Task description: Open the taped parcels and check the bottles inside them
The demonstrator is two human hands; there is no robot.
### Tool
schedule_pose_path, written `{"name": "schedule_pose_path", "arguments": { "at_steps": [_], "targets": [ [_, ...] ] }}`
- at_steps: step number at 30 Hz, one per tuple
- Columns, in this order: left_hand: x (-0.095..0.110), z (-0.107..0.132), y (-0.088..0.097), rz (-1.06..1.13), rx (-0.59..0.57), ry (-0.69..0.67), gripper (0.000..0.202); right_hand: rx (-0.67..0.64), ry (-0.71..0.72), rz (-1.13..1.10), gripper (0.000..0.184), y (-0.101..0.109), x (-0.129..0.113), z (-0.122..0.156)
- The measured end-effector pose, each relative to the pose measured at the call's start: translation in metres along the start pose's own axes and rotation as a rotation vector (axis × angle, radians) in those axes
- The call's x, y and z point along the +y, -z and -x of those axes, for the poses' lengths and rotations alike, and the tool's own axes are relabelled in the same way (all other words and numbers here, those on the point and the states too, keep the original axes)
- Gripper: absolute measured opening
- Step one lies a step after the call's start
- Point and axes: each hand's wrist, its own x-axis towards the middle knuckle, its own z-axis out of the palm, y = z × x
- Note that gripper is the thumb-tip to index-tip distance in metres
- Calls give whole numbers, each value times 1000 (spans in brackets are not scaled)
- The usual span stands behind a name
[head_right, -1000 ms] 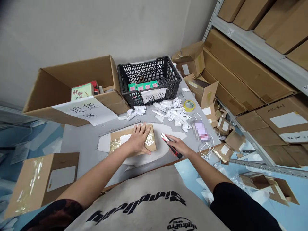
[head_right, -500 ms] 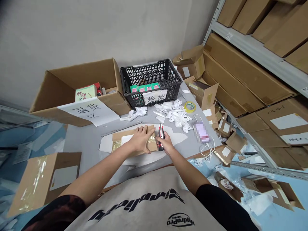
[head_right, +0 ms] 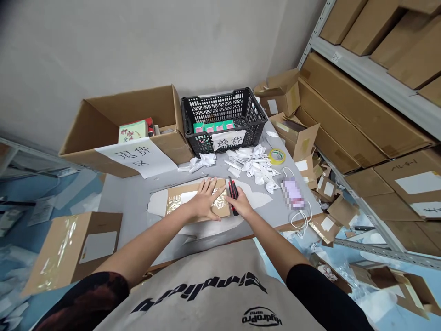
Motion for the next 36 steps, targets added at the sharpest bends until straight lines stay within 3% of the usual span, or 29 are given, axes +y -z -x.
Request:
{"name": "schedule_pose_path", "arguments": {
  "at_steps": [6,9,12,14,17,20,22,25,28,31,36],
  "targets": [
    [27,40,-15,-65,109,99,119,54,96,160,44,-3,-32,-26],
    [34,49,-18,-58,64,-8,112,-19,85,194,42,-14,-53,-44],
    [22,59,-11,-56,72,-114,84,-78,83,226,37,-27,-61,-47],
    [2,75,-5,-56,147,-80,69,-107,73,265,34,-34,-52,-34],
    [-33,107,-4,36,256,192,50,-127,-43,260,27,-45,-22,0],
    [-53,124,-4,265,276,494,43,-149,-186,66,35,-56,0,25],
    [-51,118,-1,348,281,649,48,-71,-153,-4,37,-65,0,24],
    [-37,89,10,345,232,815,91,17,-145,-85,37,-79,-11,8],
    [-30,63,19,242,244,879,100,-59,-228,-191,39,-92,-13,6],
    [-35,53,20,162,331,814,90,-110,-281,-235,40,-95,-3,14],
    [-47,49,14,155,322,415,95,240,-77,-75,28,-59,-13,-7]
  ]
}}
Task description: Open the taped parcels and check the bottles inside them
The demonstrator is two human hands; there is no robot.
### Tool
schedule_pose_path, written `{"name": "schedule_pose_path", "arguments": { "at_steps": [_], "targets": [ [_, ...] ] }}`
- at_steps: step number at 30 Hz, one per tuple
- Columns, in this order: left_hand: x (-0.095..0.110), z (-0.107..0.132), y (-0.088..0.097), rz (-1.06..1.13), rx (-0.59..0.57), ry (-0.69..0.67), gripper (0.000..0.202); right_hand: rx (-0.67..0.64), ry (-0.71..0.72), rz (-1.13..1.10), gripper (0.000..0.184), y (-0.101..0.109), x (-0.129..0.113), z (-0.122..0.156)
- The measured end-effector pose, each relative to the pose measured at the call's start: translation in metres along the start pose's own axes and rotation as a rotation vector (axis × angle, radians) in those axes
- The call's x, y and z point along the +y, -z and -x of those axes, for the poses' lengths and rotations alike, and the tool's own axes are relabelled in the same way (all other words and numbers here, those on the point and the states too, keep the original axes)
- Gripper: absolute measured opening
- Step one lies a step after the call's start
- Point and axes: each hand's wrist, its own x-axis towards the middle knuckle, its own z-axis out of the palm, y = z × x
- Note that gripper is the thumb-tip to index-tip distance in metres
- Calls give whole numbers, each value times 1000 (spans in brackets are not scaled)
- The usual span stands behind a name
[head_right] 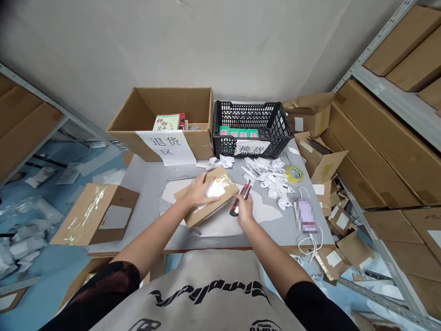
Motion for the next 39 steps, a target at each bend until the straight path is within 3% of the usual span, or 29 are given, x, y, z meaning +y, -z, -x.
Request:
{"name": "schedule_pose_path", "arguments": {
  "at_steps": [4,10,14,21,32,39],
  "targets": [
    [2,-7,-2,1,-126,-187,113,32,68,85,27,24,-16,-23],
    [33,-9,-8,-148,-319,-191,138,-207,-58,164,31,26,11,11],
    [46,-8,-12,-200,-381,-231,145,-200,-102,135,32,42,14,21],
    [39,-6,-11,-198,-292,-308,139,-479,-134,304,56,79,1,15],
    [35,-4,-16,-171,-341,-277,138,-492,-104,265,65,72,-2,12],
    [31,-5,-22,-159,-324,-269,142,-470,-64,418,67,69,-6,19]
  ]
}}
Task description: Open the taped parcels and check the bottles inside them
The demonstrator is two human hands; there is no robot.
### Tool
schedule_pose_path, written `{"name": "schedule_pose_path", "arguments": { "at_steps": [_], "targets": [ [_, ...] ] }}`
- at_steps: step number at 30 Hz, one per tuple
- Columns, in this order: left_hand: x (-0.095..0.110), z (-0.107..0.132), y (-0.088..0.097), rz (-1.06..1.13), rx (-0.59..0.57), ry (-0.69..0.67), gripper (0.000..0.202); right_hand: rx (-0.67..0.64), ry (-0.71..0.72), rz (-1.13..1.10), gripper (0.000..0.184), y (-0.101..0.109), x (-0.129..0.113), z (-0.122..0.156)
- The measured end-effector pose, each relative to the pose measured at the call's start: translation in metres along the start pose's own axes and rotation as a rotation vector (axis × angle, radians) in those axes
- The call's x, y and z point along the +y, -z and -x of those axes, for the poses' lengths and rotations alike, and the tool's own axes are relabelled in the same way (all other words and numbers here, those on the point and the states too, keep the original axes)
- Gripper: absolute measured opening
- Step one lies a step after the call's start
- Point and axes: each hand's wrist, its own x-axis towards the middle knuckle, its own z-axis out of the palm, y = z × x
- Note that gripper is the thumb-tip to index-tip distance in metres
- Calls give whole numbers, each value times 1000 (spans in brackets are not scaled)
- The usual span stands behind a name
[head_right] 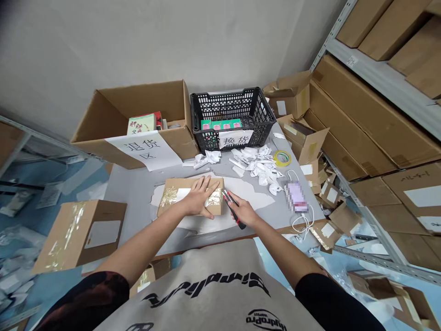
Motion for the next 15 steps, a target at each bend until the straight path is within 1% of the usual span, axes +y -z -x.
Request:
{"name": "schedule_pose_path", "arguments": {
  "at_steps": [4,11,15],
  "targets": [
    [-1,-1,-1,7,6,-8,141,13,-15,-33,66,-4,-3,3],
    [0,-3,2,25,-49,12,142,4,-41,-139,70,-7,2,9],
    [0,-4,3,32,-51,15,143,14,-49,-156,71,-10,2,12]
  ]
}}
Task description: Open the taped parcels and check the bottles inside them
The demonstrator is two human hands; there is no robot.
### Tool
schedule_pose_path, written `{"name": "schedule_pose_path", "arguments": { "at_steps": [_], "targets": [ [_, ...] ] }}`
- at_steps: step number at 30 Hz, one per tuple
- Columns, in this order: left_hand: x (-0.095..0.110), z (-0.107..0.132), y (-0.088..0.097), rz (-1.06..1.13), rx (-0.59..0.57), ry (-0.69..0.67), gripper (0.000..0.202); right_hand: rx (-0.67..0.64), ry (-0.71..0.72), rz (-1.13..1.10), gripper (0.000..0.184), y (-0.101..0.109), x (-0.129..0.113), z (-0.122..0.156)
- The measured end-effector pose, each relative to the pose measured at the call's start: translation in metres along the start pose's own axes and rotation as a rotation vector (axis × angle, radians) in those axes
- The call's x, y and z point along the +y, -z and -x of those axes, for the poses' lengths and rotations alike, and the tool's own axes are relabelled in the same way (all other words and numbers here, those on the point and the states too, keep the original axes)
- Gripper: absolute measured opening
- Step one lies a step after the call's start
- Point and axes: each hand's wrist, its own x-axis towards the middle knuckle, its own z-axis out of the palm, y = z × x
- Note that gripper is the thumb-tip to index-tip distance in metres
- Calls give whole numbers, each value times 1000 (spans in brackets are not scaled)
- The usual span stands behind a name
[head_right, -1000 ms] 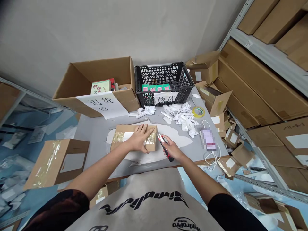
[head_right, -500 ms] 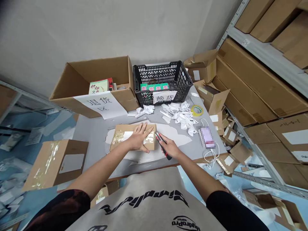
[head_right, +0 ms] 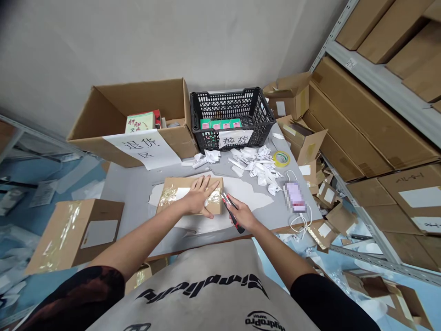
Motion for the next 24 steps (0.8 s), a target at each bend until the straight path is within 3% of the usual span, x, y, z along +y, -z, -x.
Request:
{"name": "schedule_pose_path", "arguments": {
  "at_steps": [12,24],
  "targets": [
    [-6,4,-8,-34,153,-55,135,4,-1,-31,70,-4,4,8],
    [1,0,2,-20,-44,11,147,81,-12,-15,64,-5,7,1]
  ]
}}
